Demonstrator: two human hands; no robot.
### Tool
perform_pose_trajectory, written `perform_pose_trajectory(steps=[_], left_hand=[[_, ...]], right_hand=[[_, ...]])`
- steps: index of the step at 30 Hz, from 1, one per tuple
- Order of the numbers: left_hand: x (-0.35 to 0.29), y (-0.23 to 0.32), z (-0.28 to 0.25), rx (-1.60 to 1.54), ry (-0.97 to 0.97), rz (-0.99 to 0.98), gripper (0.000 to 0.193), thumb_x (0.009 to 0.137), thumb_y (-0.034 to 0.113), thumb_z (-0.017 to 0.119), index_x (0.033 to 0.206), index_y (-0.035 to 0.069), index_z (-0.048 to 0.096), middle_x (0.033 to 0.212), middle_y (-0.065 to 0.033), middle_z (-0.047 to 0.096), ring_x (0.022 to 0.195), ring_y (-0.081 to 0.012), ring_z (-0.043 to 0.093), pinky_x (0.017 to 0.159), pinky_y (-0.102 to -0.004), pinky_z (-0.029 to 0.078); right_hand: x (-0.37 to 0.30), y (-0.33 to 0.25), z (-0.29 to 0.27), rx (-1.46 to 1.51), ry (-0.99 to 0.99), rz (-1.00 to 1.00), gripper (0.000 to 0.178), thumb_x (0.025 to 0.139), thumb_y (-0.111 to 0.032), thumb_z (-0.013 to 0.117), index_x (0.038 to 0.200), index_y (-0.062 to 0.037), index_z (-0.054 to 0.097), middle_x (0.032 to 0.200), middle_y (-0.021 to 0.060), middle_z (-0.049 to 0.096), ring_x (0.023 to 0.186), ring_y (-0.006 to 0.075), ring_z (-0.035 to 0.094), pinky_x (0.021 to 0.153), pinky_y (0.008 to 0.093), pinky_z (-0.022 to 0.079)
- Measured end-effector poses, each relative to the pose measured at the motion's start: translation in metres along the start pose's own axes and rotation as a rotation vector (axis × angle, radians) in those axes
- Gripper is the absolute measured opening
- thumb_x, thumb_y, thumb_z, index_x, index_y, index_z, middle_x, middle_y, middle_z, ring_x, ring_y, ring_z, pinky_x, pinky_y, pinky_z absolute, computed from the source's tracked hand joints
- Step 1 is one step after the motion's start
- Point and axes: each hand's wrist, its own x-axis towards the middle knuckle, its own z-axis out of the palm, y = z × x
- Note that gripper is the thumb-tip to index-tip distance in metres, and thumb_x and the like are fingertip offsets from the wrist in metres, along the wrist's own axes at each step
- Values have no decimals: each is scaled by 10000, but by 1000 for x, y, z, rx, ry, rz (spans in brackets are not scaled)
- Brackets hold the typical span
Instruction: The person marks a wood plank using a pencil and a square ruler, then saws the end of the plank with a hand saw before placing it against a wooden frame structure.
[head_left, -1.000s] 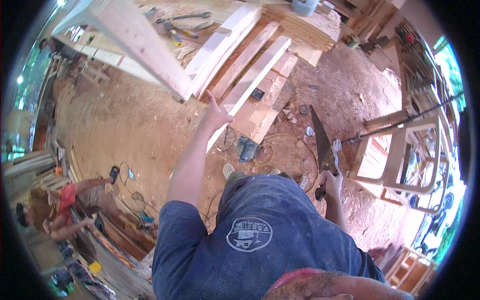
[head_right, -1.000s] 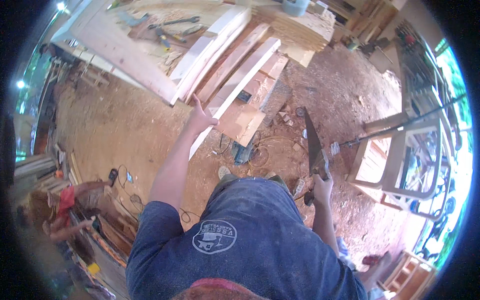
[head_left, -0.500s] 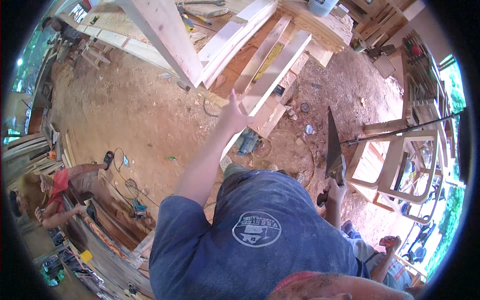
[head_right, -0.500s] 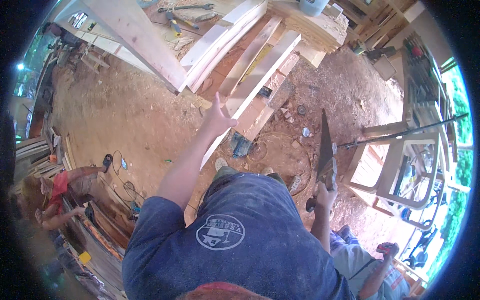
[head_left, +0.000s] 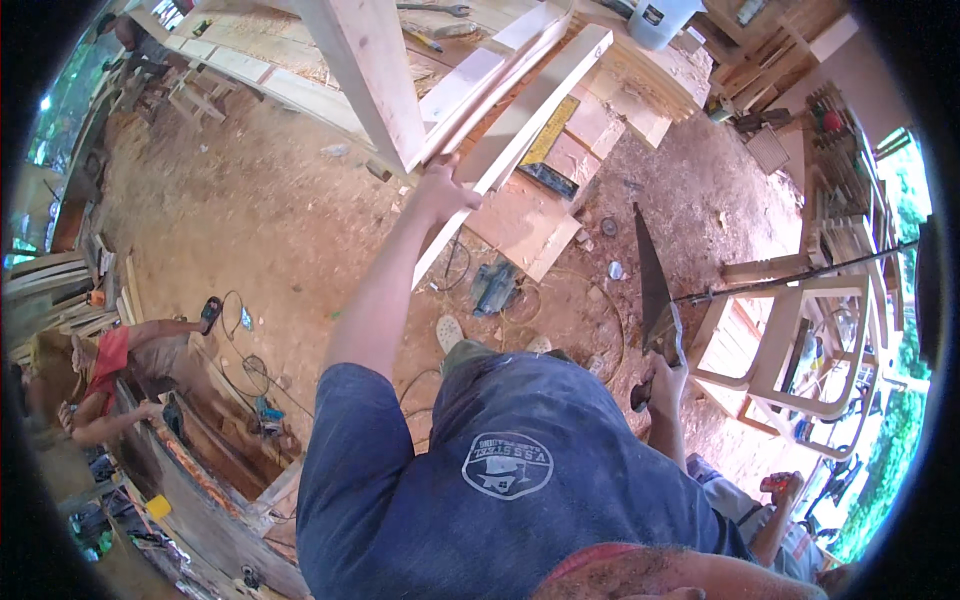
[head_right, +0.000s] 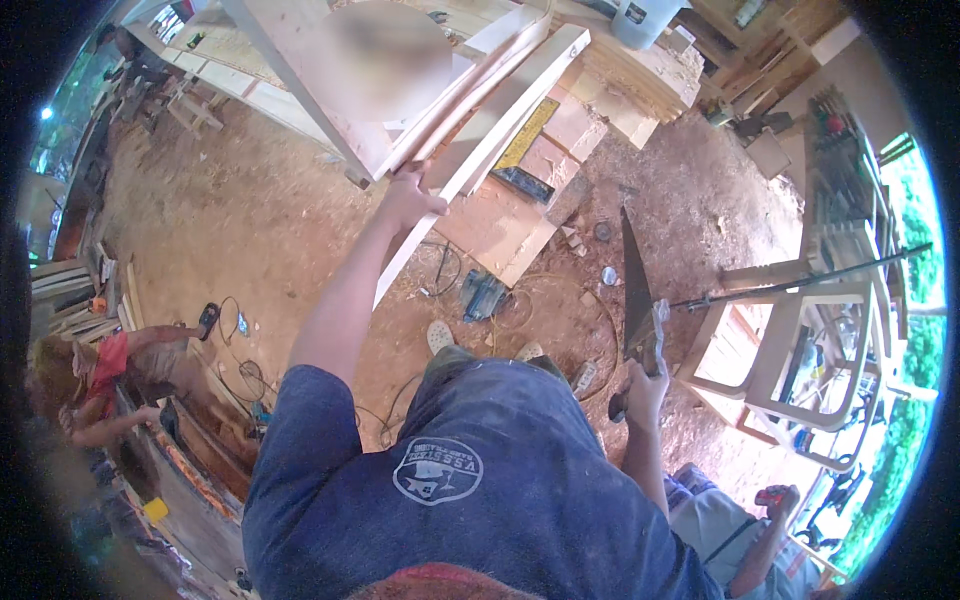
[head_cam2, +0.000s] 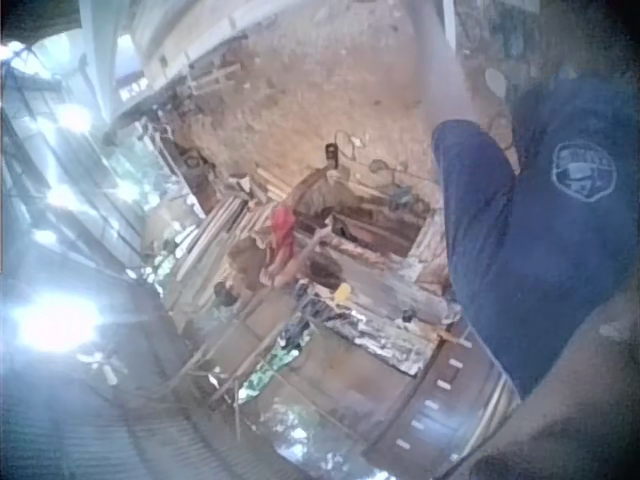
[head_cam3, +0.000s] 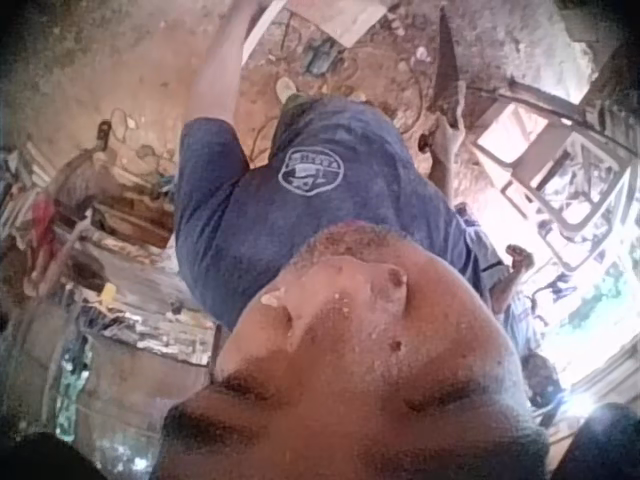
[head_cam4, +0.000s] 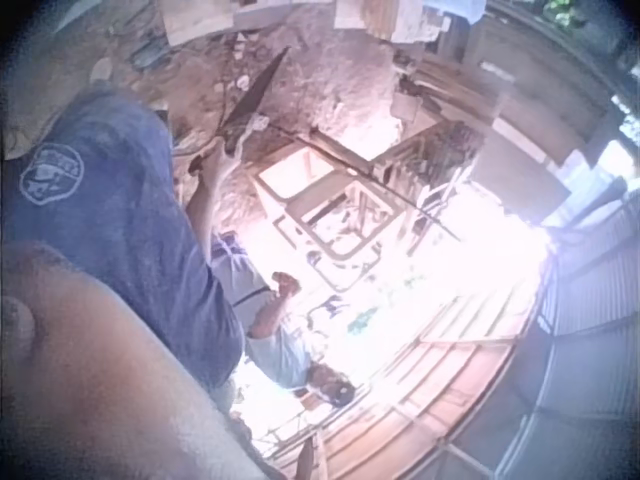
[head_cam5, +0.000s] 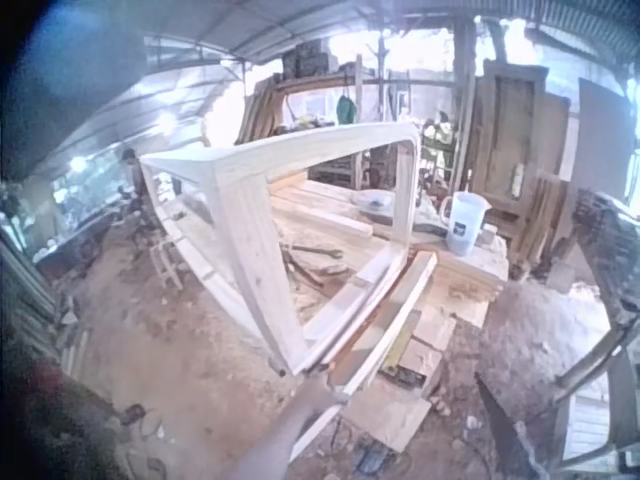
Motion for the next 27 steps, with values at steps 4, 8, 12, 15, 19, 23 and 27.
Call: perform_pose_trajectory(steps=[4,8,12,15,19,23,27], left_hand=[[33,8,0,-36,-46,46,926,602,393,864,1311,-157,631,1264,-288,710,1165,-354,695,1042,-355,516],[42,5,-7,-152,-191,7,918,628,419,855,1326,-136,639,1318,-307,685,1190,-360,690,1050,-362,517],[-2,0,-10,70,-168,-74,796,637,364,878,1264,-86,680,1163,-223,740,1048,-306,714,929,-379,552],[-71,-16,-16,28,-183,-170,680,610,274,907,1159,-67,698,1023,-163,727,964,-259,691,888,-379,545],[-157,-60,-7,-103,-12,-95,574,597,222,903,1054,-52,689,881,-123,673,837,-254,661,777,-391,538],[-168,-62,-9,46,174,-78,499,618,227,880,982,-55,687,837,-173,699,807,-348,704,765,-440,572],[-133,-75,-17,209,183,-116,476,652,244,850,996,-53,705,926,-245,758,914,-417,749,843,-481,600]], right_hand=[[-12,16,-7,-1,34,-18,341,891,-10,648,1232,-2,654,771,7,600,553,102,554,491,275,465],[-28,23,-14,-3,87,86,320,887,-32,661,1206,-14,664,773,7,597,562,105,554,497,276,463],[-36,35,-24,9,120,105,319,889,-38,660,1207,-18,654,776,20,604,542,115,554,486,293,476],[-32,34,-26,18,121,70,326,890,-43,668,1214,-19,643,768,17,596,530,117,551,479,298,477],[-19,15,-16,65,175,50,304,909,-39,674,1209,-10,637,735,8,585,532,111,551,480,279,462],[2,-7,-17,111,100,-158,218,938,-11,649,1156,-17,636,746,6,581,543,97,514,492,275,441],[8,-44,-13,266,59,-288,166,960,-39,648,1126,-28,641,766,2,582,617,89,513,546,270,426]])
